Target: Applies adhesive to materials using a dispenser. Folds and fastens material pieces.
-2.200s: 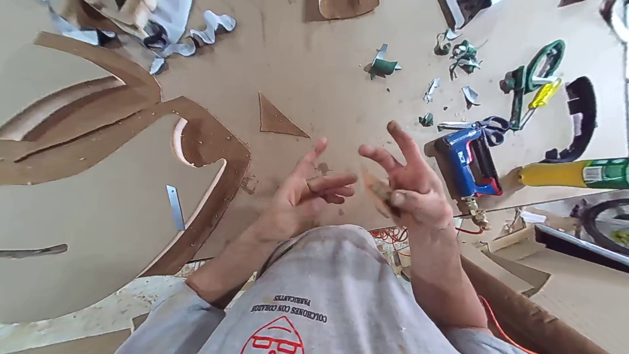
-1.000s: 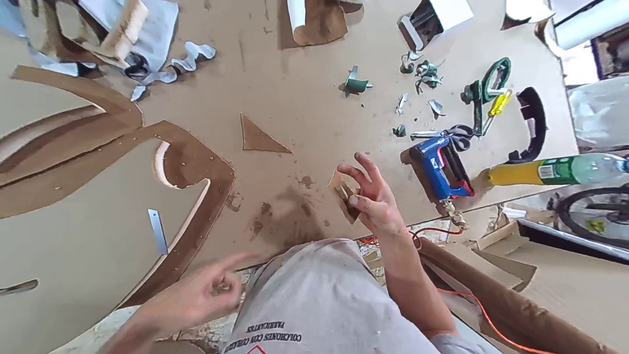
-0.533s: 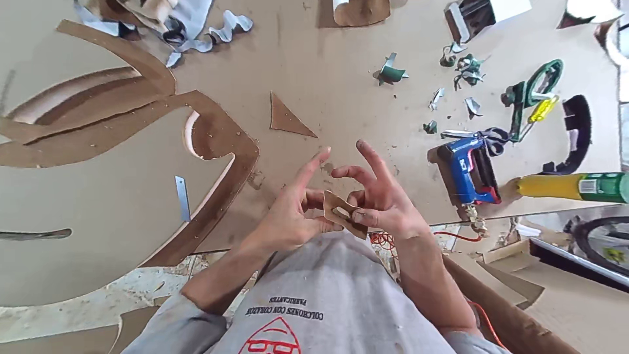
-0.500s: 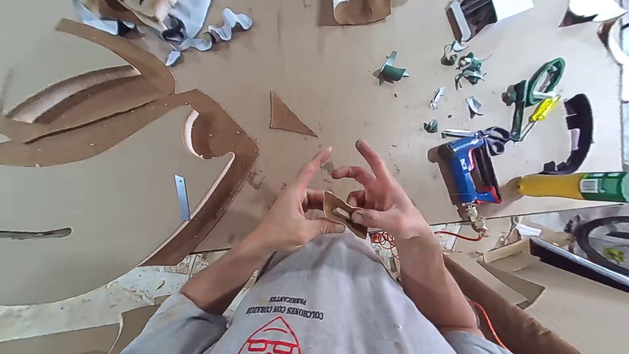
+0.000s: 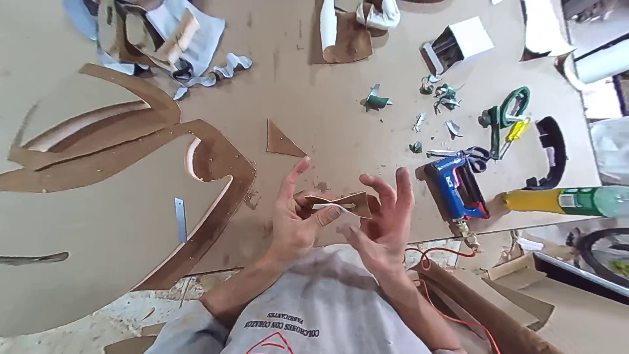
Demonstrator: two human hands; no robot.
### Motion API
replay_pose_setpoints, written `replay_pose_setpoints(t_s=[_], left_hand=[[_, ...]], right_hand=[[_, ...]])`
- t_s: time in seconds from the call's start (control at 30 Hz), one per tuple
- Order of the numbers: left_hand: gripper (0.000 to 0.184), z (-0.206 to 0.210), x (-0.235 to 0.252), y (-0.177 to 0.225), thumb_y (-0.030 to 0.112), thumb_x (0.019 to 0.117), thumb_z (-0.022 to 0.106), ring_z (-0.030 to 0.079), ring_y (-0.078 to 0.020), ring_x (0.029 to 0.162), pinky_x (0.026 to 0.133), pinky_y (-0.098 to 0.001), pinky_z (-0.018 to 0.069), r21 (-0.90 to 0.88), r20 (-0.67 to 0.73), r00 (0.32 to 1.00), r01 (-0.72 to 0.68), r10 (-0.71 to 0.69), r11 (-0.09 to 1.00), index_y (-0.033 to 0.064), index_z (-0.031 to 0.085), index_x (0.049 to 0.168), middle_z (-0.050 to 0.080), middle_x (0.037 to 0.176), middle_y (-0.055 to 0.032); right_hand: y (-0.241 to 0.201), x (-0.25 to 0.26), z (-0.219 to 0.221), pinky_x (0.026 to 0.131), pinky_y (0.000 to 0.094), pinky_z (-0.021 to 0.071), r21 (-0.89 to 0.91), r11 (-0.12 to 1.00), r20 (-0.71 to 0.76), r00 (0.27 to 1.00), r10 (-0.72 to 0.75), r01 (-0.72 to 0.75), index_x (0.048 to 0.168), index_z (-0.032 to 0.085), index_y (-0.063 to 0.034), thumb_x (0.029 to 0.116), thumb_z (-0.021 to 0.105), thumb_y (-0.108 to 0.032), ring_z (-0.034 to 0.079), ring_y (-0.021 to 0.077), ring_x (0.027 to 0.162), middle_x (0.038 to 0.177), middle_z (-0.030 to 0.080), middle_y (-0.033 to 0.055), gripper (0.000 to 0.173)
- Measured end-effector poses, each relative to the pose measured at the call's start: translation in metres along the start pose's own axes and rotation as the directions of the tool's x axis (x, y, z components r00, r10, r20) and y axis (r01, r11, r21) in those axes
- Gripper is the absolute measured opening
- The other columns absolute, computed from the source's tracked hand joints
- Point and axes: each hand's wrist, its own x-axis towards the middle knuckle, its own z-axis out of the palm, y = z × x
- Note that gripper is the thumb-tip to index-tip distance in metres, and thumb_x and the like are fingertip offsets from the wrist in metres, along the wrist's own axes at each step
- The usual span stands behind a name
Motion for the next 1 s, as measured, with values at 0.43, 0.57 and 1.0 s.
replay_pose_setpoints(t_s=[0.43,0.57,1.0], left_hand=[[0.073,0.031,-0.01,-0.012,-0.004,0.0889,0.071,0.073,-0.0118,0.086,0.079,-0.0305,0.0626,0.041,0.085,0.994,-0.069,0.065,0.997,-0.0048,0.03,0.149,0.076,0.098,-0.004],[0.069,0.029,0.001,-0.009,-0.004,0.0907,0.07,0.073,-0.0132,0.084,0.075,-0.0295,0.0627,-0.008,0.0,1.0,0.021,-0.021,1.0,-0.0039,0.031,0.148,0.075,0.099,-0.0065],[0.075,0.027,0.004,-0.014,-0.004,0.0876,0.075,0.074,-0.0145,0.088,0.079,-0.0304,0.0632,0.021,0.042,0.998,0.045,-0.046,0.999,-0.0085,0.034,0.149,0.077,0.102,-0.0086]], right_hand=[[-0.005,0.009,-0.004,0.063,0.0222,0.0552,0.044,0.999,-0.219,0.976,0.006,0.004,0.157,0.014,0.0003,0.0896,0.061,0.004,0.059,0.0055,0.071,0.124,0.059,0.0078,0.082],[-0.001,0.009,-0.017,0.083,0.0306,0.0599,0.158,0.987,-0.163,0.986,0.044,-0.018,0.158,0.023,-0.0072,0.0987,0.07,-0.029,0.067,0.0106,0.092,0.133,0.06,0.0055,0.078],[-0.001,0.003,-0.008,0.082,0.0309,0.0612,0.072,0.997,-0.214,0.977,0.023,-0.008,0.156,0.016,0.002,0.0857,0.068,0.004,0.067,0.0127,0.095,0.131,0.056,0.0079,0.088]])
